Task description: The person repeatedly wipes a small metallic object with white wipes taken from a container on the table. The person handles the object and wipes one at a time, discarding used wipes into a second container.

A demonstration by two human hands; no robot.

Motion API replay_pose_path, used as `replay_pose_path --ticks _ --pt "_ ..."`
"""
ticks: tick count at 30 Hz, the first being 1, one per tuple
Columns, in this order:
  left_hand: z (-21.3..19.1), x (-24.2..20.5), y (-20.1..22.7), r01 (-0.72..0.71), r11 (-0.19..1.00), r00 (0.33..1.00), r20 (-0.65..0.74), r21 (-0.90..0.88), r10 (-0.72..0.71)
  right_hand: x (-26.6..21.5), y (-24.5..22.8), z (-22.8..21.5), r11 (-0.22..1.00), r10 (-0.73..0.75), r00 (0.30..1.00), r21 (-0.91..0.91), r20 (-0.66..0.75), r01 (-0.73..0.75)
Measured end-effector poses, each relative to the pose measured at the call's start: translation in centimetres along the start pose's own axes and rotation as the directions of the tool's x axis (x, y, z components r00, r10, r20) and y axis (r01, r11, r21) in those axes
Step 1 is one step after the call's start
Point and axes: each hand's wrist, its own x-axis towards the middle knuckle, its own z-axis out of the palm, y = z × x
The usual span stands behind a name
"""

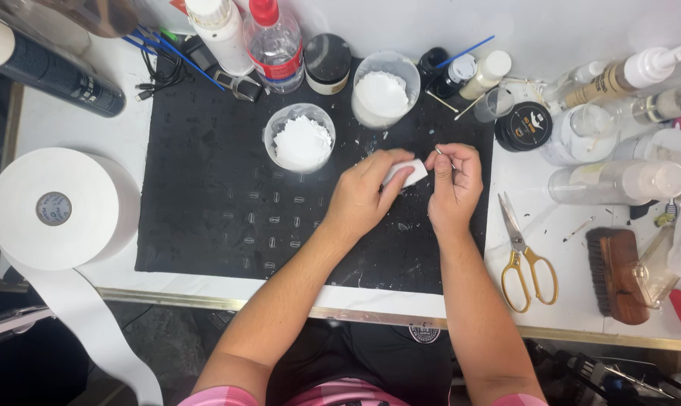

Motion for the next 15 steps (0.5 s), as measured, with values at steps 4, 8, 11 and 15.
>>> replay_pose_path --ticks 4,8,11,15 --pt "1.2 -0.8 -2.2 0.172 0.980 0.985 0.023 -0.101 -0.170 0.6 -0.5 -0.5 0.975 -0.043 0.990 -0.212 0.137 0.071" --pt "1.2 -0.9 -3.7 0.185 0.975 0.983 0.005 -0.121 -0.185 0.5 -1.7 0.1 0.894 -0.036 0.977 -0.430 0.211 0.126" --pt "1.3 -1.1 -4.1 0.233 0.959 0.972 0.014 -0.158 -0.234 0.5 -2.0 0.9 0.917 0.068 0.973 -0.398 0.219 0.026" --pt "1.5 -1.1 -4.2 0.288 0.939 0.957 0.013 -0.189 -0.290 0.5 -2.5 1.4 0.862 0.149 0.963 -0.507 0.225 -0.015"
